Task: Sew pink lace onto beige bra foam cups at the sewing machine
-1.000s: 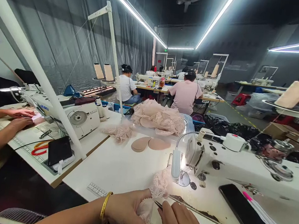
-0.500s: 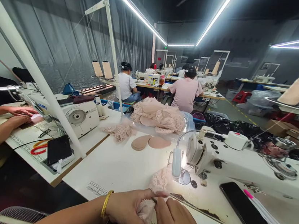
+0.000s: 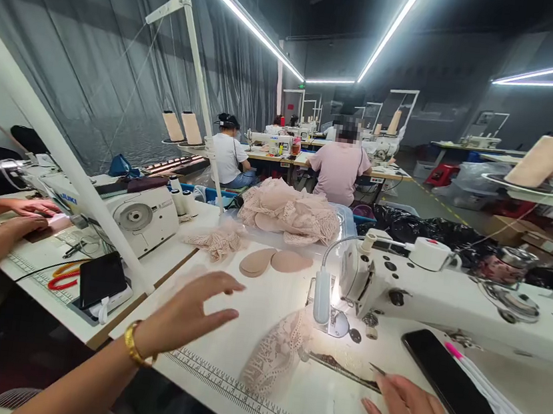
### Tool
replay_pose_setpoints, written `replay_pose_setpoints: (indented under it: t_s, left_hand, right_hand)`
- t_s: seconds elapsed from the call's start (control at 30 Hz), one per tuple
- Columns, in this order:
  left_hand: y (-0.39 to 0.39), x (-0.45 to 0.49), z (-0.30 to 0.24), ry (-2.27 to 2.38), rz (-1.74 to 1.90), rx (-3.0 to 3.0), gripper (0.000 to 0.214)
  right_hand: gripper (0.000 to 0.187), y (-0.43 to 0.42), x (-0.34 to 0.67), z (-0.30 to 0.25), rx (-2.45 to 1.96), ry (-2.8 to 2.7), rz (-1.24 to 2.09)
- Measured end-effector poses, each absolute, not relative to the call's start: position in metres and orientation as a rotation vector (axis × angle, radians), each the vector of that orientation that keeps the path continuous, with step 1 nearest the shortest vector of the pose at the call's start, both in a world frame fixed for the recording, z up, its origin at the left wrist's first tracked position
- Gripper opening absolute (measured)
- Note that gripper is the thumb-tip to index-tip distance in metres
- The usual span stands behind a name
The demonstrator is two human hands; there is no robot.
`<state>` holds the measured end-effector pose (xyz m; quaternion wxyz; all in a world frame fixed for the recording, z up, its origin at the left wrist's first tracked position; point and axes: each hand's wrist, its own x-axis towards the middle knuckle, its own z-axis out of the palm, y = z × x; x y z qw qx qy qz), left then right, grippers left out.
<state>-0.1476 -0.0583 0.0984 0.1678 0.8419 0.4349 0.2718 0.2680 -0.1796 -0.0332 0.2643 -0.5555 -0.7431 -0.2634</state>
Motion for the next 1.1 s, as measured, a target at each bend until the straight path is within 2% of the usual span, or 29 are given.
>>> replay_pose_setpoints:
  t_s: [0.07,0.2,0.33,0.47,0.73,0.93,1.1]
  left_hand:
    - [-0.069,-0.108,0.082,1.028,0.664,2.377,0.032]
    - [-0.068,-0.029,0.057,1.129,0.305,2.320,0.040]
    - [-0.045,-0.007,0.050,1.175,0.306,2.053,0.026]
    - [-0.027,-0.041,0.057,1.131,0.439,1.753,0.019]
    - [-0.040,-0.083,0.051,1.039,0.606,1.121,0.050]
    - [-0.053,-0.070,0.054,0.916,0.707,1.049,0.054]
    - [-0.071,-0.068,0.073,0.741,0.889,0.901,0.057]
  right_hand:
    - [0.034,-0.172,0.237,-0.021,-1.369,-2.050,-0.526]
    - [0.028,-0.157,0.179,-0.021,-1.215,-2.088,-0.261]
    - [0.024,-0.152,0.167,-0.036,-1.156,-2.065,-0.266]
    - [0.022,-0.155,0.181,-0.043,-1.198,-2.049,-0.218]
    - [0.014,-0.148,0.182,-0.038,-1.319,-1.979,0.114]
    - [0.033,-0.151,0.158,-0.029,-1.463,-1.611,0.504]
    - [0.045,-0.150,0.139,-0.017,-1.359,-1.281,0.975]
